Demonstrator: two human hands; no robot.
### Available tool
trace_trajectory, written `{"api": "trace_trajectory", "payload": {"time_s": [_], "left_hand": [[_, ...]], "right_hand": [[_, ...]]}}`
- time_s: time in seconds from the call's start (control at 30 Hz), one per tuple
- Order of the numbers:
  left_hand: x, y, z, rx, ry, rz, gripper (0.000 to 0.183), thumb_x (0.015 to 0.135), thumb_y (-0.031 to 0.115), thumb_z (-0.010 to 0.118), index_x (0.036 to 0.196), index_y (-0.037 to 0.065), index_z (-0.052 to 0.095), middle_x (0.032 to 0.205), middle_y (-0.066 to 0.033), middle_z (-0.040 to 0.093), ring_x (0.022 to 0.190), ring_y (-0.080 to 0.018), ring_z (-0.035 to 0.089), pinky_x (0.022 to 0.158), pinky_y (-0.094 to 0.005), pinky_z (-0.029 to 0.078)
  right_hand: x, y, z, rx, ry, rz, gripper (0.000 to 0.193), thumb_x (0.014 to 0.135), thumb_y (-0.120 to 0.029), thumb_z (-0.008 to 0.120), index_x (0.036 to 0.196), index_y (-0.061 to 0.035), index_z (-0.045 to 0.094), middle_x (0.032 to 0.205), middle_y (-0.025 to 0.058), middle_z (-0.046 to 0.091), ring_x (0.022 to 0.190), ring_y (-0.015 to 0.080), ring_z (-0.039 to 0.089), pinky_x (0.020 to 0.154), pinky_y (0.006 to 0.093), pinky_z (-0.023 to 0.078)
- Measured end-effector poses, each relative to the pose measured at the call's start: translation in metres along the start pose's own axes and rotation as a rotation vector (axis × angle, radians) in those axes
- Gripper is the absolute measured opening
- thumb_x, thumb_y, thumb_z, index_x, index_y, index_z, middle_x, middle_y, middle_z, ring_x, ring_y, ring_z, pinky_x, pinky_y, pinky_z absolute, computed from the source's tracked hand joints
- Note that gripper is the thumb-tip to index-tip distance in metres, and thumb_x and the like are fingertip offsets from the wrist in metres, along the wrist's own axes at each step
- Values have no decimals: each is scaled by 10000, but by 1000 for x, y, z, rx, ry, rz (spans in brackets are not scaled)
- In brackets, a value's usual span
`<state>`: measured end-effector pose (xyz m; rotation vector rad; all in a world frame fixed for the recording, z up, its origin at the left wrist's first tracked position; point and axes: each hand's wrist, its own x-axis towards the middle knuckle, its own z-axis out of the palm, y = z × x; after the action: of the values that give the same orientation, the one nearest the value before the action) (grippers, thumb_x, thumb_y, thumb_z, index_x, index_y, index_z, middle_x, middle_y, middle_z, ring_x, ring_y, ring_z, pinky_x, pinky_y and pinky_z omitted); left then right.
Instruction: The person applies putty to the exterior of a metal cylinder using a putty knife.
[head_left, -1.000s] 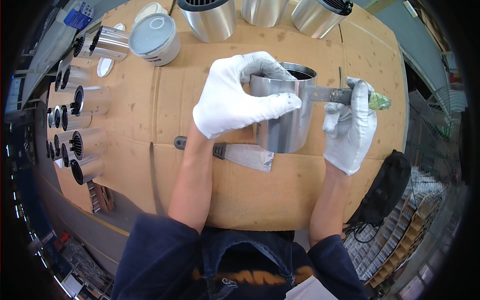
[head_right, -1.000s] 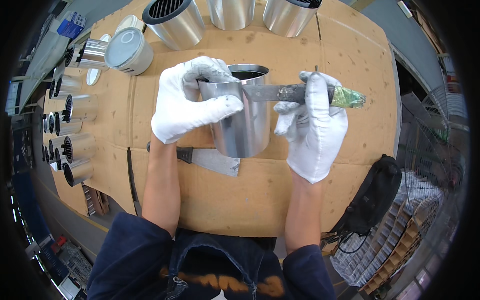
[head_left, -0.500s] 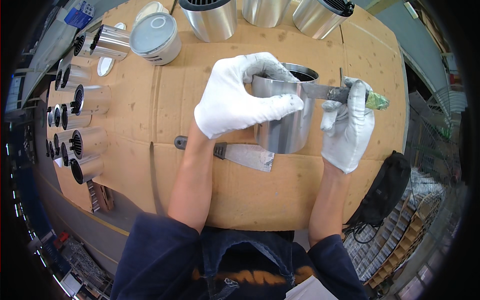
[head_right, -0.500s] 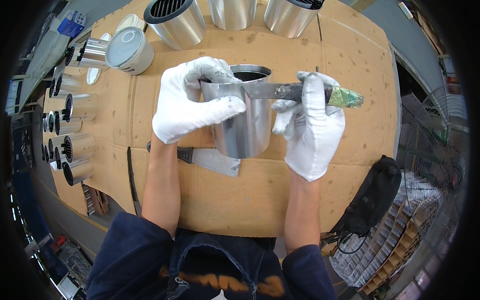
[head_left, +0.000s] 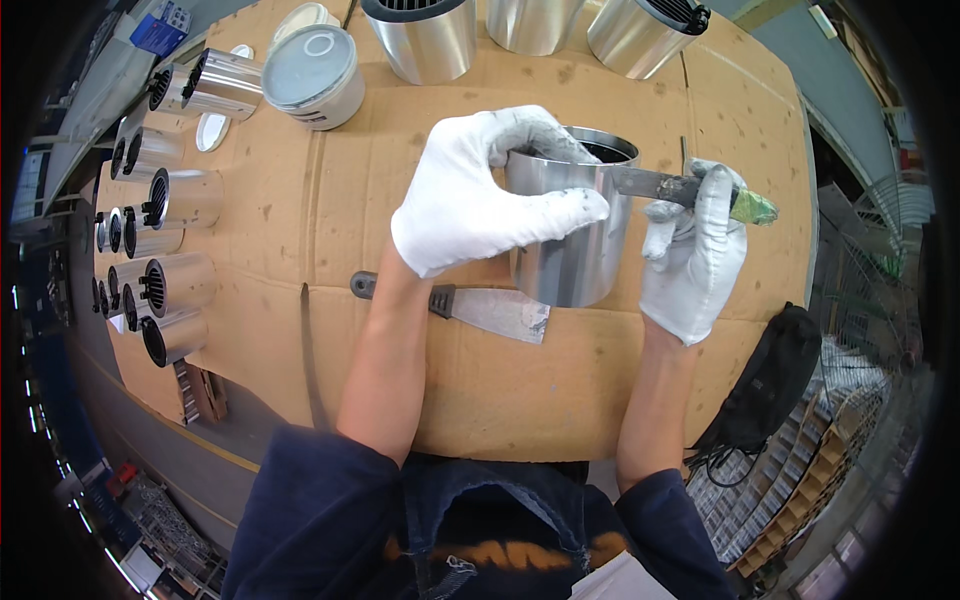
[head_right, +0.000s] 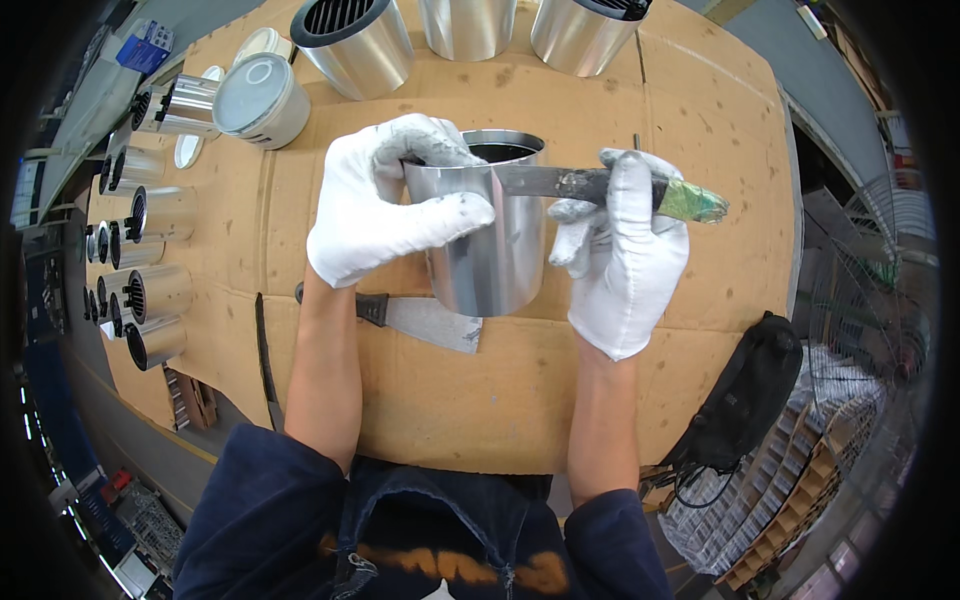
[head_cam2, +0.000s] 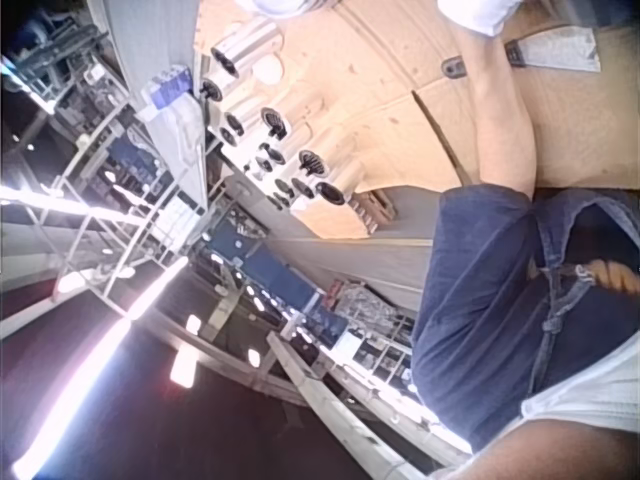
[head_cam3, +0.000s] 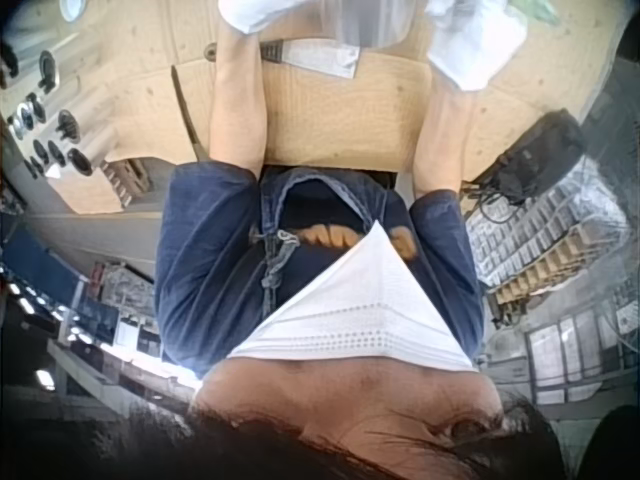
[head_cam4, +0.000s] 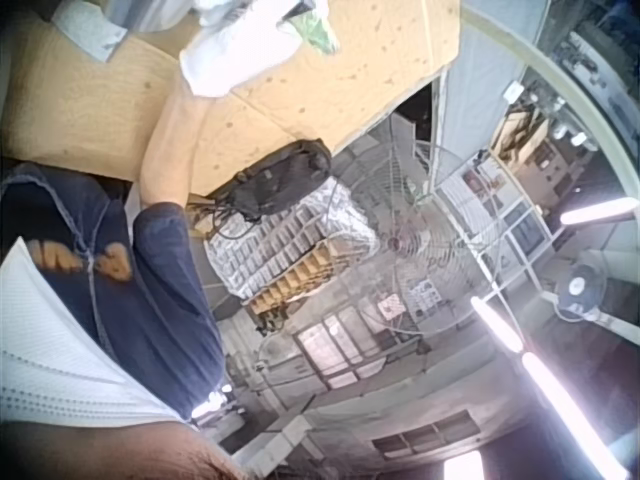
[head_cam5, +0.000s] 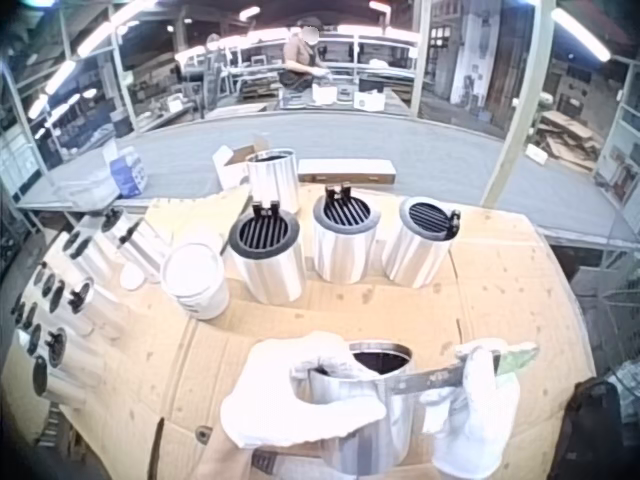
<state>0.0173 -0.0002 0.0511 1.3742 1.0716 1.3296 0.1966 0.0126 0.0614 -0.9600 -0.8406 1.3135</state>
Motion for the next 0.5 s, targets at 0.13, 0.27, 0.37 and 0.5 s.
{"api": "trace_trajectory", "payload": {"time_s": [0.13,0.27,0.37,0.5], "left_hand": [[1,0,0,17,-16,19,277,615,20,805,823,-12,624,823,-58,625,775,-103,564,710,-261,464],[0,2,-1,1,-12,-9,272,618,23,804,819,-13,624,822,-57,623,769,-101,562,706,-257,463],[0,0,-1,5,-14,4,272,619,20,802,821,-14,623,821,-55,622,765,-99,561,701,-255,462],[0,0,1,-32,-18,-9,275,621,14,800,828,-14,621,818,-56,618,775,-101,558,708,-260,460]], "right_hand": [[-2,-2,0,6,-42,9,202,932,-198,539,973,0,540,645,128,609,394,128,507,360,225,365],[-1,2,1,-5,20,-19,199,927,-190,550,971,4,540,642,118,602,406,131,519,362,224,371],[-2,-1,-2,36,-21,-19,200,923,-186,558,976,6,541,644,100,594,417,129,526,364,223,369],[-4,0,2,-33,17,-21,189,928,-185,547,974,-1,542,639,107,594,403,125,512,362,218,359]]}}
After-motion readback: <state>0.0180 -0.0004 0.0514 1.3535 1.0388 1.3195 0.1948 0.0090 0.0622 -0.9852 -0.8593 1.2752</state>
